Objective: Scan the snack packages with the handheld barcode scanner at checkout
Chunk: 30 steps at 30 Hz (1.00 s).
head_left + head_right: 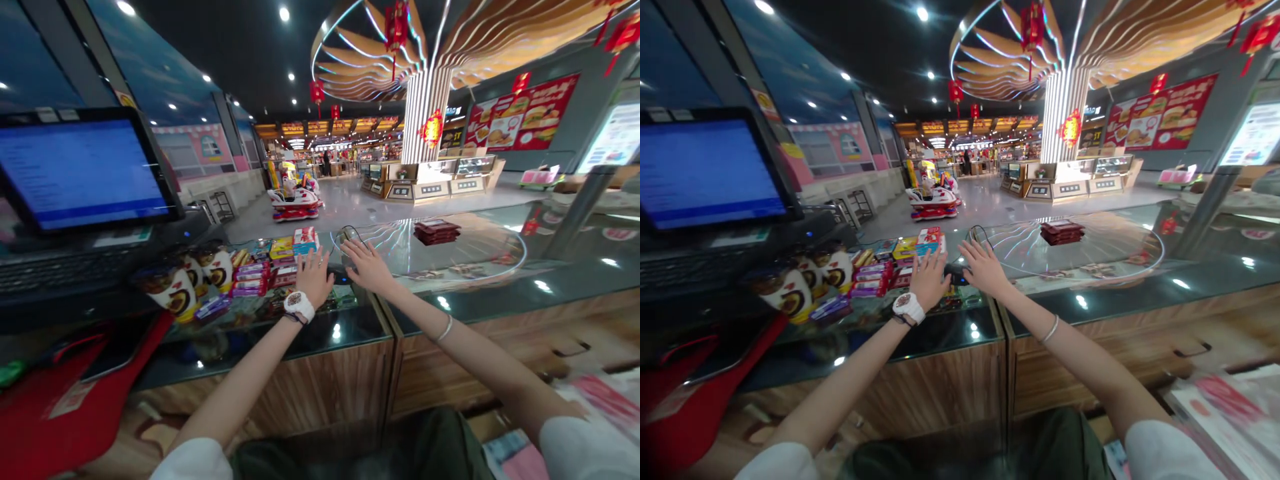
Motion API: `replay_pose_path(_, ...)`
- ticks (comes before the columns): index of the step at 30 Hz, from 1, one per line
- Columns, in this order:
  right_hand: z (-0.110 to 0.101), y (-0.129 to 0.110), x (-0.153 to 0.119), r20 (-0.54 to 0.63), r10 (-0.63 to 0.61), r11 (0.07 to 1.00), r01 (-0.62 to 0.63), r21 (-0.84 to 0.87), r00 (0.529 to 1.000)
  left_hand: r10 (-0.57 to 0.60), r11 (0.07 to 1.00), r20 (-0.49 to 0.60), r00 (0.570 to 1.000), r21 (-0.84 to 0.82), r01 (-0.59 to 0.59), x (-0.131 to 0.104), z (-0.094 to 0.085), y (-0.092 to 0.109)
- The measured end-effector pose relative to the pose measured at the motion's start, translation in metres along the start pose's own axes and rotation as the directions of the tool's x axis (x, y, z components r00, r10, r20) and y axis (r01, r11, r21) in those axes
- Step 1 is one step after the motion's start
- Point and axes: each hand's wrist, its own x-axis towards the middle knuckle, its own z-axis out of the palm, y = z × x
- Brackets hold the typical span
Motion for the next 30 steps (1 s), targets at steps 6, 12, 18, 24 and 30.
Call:
replay_pose_path(6,0.027,-0.045,0.024,0.018,-0.082,0.995,0.081,0.052,0.996,-0.099,0.995,0.038,0.994,0.034,0.098,-0.017,-0.001,-0.053)
replay_pose_path(12,0.053,-0.083,0.06,0.076,-0.115,0.991,0.109,0.083,0.99,-0.146,0.988,0.049,0.988,0.063,0.143,-0.015,0.002,-0.099)
replay_pose_path(18,0.094,-0.096,0.083,0.088,-0.118,0.972,0.097,0.214,0.989,-0.2,0.979,0.079,0.977,0.045,0.197,-0.021,0.012,-0.128)
replay_pose_path(24,0.133,-0.092,0.077,0.112,-0.122,0.945,0.081,0.315,0.986,-0.163,0.986,0.128,0.978,0.048,0.158,-0.032,0.017,-0.131)
replay_pose_path(30,0.144,-0.091,0.067,0.213,-0.046,0.948,-0.025,0.316,0.976,-0.179,0.983,0.213,0.961,0.077,0.166,-0.035,0.018,-0.132)
